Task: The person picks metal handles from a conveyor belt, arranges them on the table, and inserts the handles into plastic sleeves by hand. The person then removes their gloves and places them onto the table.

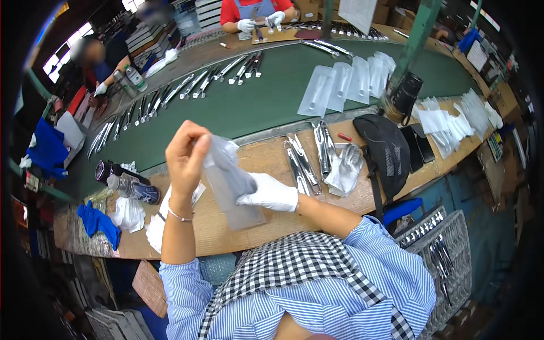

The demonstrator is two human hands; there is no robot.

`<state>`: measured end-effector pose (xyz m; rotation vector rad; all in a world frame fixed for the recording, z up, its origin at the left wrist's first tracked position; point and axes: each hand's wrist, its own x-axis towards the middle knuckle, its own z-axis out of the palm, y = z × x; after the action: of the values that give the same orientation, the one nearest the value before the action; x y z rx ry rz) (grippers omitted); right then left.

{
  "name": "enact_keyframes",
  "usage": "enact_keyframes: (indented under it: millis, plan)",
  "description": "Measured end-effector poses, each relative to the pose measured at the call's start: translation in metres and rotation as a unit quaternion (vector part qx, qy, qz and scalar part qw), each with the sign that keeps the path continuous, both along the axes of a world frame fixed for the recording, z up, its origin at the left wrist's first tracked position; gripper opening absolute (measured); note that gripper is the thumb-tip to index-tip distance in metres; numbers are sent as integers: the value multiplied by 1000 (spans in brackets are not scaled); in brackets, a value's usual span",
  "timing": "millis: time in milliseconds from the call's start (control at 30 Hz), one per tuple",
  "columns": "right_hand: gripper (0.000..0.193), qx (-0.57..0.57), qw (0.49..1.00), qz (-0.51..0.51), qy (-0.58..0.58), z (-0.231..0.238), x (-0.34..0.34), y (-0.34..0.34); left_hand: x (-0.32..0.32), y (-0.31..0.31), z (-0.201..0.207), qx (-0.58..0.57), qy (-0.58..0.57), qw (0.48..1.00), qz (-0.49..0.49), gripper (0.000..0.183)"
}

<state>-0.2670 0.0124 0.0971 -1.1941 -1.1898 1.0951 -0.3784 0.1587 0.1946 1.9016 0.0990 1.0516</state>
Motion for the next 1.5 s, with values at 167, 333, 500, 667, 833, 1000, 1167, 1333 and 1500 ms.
enact_keyframes:
  millis: [167, 333, 500, 667, 833, 1000, 1167, 1333, 1500]
  plan:
    - [56, -54, 997, -51, -28, -11, 24, -4, 8, 11, 5, 297, 149, 940, 82, 16]
    - [54, -37, 981, -40, -188, -21, 36, -10, 31, 12, -23, -23, 99, 994, 27, 15]
    - [56, -44, 961, -199, -185, -47, 96, 16, 52, 29, -45, 12, 10, 975, 224, 17]
    - [68, -153, 880, -387, -228, -83, 228, 72, 77, -9, -83, 110, 166, 965, 170, 28]
    - [80, -77, 826, -449, -332, -46, 238, 37, 52, 10, -132, -9, 233, 964, 130, 31]
    - [38, -38, 573, -721, -388, 31, 273, -184, 28, 15, -161, -151, 260, 949, 91, 30]
    - [58, -382, 418, -710, -418, -28, 371, -290, 26, 7, -177, -180, 301, 934, 70, 25]
    - [35, -340, 315, -686, -561, -81, 425, -317, 51, -19, -157, -172, 274, 946, 11, 24]
    - [20, -61, 399, -797, -449, -15, 362, -300, 41, -20, -158, -176, 282, 943, 6, 23]
